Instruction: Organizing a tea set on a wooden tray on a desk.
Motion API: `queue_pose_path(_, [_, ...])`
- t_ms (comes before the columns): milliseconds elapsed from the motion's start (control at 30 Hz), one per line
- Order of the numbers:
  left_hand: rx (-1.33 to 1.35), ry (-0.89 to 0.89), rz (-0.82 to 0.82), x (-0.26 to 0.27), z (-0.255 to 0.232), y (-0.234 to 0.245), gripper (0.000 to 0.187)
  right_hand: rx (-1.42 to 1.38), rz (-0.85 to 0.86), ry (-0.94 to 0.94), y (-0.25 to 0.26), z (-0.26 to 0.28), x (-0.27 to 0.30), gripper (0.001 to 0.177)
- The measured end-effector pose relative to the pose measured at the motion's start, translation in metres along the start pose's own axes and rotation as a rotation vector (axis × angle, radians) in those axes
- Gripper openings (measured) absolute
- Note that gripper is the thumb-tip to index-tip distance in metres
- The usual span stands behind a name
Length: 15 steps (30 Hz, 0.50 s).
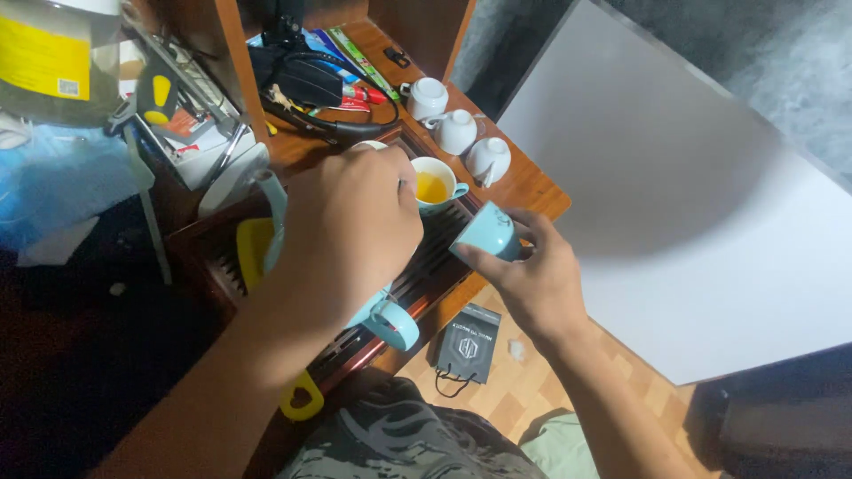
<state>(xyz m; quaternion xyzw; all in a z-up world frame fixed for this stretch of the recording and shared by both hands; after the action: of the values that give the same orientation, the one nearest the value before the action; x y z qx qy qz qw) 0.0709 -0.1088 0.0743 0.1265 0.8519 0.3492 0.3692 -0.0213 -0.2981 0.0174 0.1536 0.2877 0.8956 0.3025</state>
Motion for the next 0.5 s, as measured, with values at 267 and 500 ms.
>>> queue_pose_path(267, [0.07, 0.195, -0.051, -0.001, 0.02, -0.01, 0.013, 0.386, -0.016, 0.207, -0.009, 0.011, -0.026, 0.072])
queue_pose_path(500, [0.004, 0.228, -0.068, -0.007, 0.044, -0.037, 0.014, 0.497, 0.06, 0.642, -0.03, 0.009, -0.045, 0.071])
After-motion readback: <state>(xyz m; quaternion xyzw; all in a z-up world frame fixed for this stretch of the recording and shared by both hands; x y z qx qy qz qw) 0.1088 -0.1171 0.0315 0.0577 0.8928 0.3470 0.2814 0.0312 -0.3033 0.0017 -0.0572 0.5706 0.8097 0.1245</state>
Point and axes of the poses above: each hand's wrist, its own x-axis away from the middle knuckle, its own y-axis out of the back of the hand, z = x × y, the point moved 5 cm from there along -x, towards the middle knuckle, and after that the axes turned 9 degrees about -y, right-handed, at the moved point
